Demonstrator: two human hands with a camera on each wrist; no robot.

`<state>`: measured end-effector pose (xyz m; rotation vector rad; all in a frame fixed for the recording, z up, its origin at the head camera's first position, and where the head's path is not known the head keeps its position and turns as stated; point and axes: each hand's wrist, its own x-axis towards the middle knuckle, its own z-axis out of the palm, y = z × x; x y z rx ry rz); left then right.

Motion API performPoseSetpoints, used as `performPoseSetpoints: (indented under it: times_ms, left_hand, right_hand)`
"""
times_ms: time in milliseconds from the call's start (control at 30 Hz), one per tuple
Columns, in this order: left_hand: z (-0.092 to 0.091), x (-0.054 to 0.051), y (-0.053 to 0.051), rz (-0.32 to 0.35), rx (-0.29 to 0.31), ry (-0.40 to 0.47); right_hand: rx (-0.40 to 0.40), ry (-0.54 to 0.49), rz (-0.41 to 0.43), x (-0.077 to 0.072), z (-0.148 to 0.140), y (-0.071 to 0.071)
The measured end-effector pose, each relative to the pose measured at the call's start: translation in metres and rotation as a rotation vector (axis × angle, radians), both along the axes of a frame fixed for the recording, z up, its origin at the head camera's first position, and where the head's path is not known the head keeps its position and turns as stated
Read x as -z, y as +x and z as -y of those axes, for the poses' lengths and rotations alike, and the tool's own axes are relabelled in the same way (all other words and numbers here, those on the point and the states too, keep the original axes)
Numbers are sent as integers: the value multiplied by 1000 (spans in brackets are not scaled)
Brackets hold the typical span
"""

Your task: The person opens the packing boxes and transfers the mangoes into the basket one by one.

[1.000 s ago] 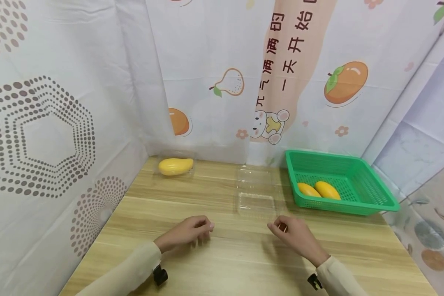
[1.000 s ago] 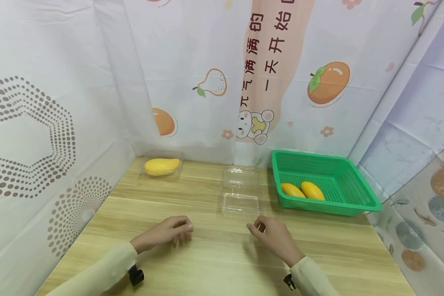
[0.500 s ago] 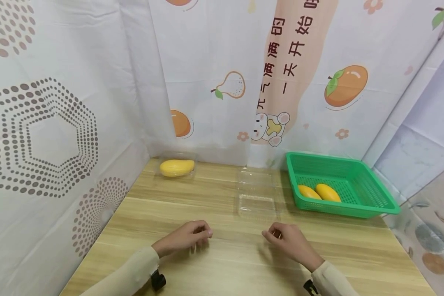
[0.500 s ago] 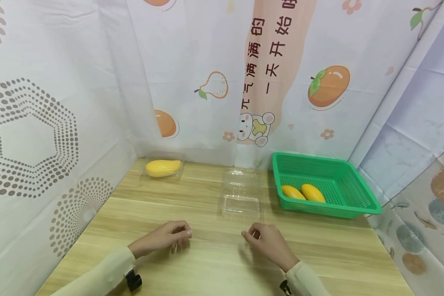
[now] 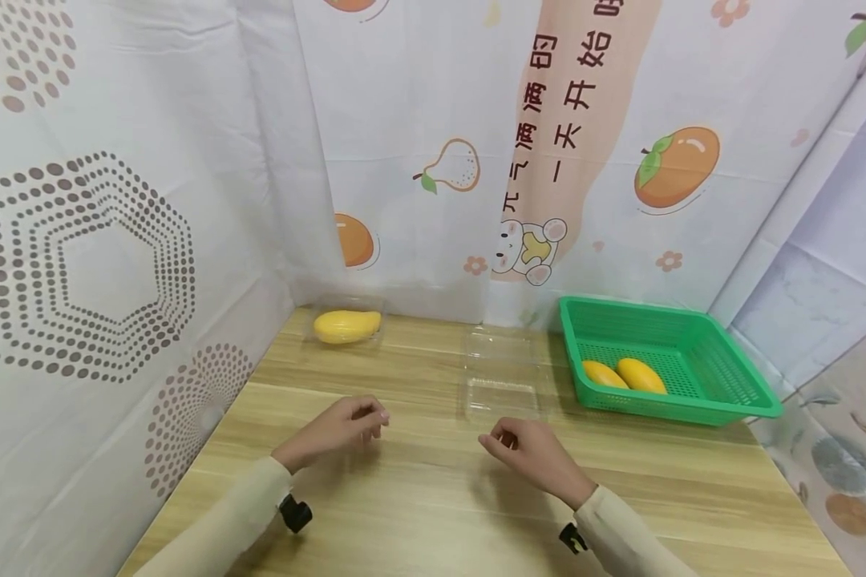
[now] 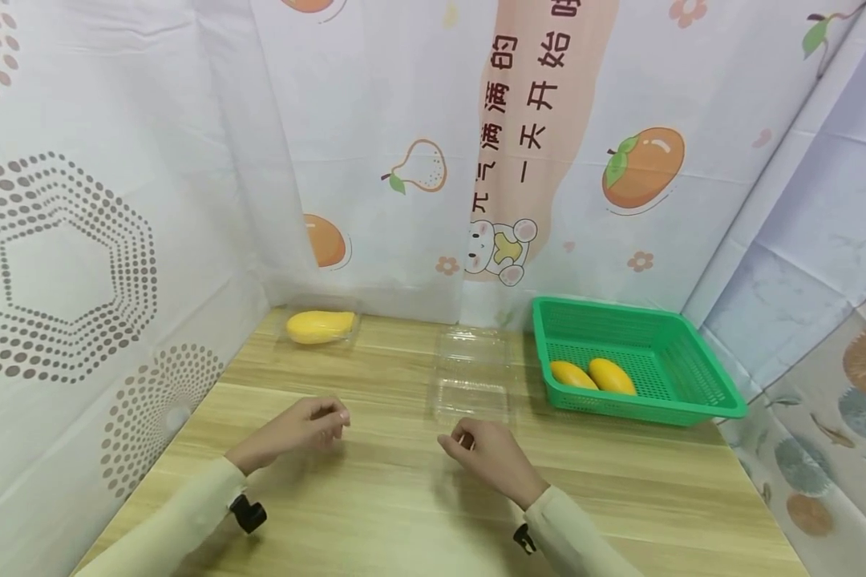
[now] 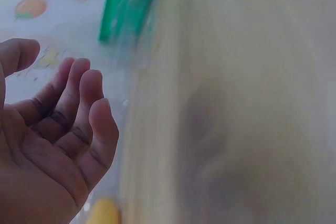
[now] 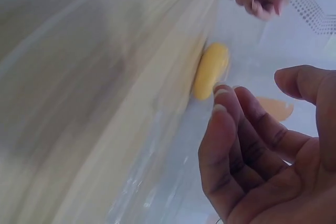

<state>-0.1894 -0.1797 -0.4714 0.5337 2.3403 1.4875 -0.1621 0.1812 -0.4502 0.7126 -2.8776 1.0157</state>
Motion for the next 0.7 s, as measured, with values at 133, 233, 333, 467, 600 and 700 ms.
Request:
performPoseSetpoints:
  times_ms: [133,233,333,467,600,700]
  left_hand:
    - [18,-14,-9,-23,-62,23]
    - [32,-23,-17,-40,-113,41]
    - [47,-29,-26,-47,-173,48]
    - [67,-33,-40,-40,-272,56]
    - [88,-29,-55,-48,-371,39]
    - [104,-22,-64,-59,-416,24]
  right_hand:
    - [-40,-24,-17,-4,20,-6]
    - [-59,-46,2,-8,36,-10]
    - [-77,-91,52,-10,52,-16]
    - [-105,-175,133,-12,73,-27]
    - [-117,-261,209,-12,94,-41]
    - [-108,-331,281,-8,110,-52]
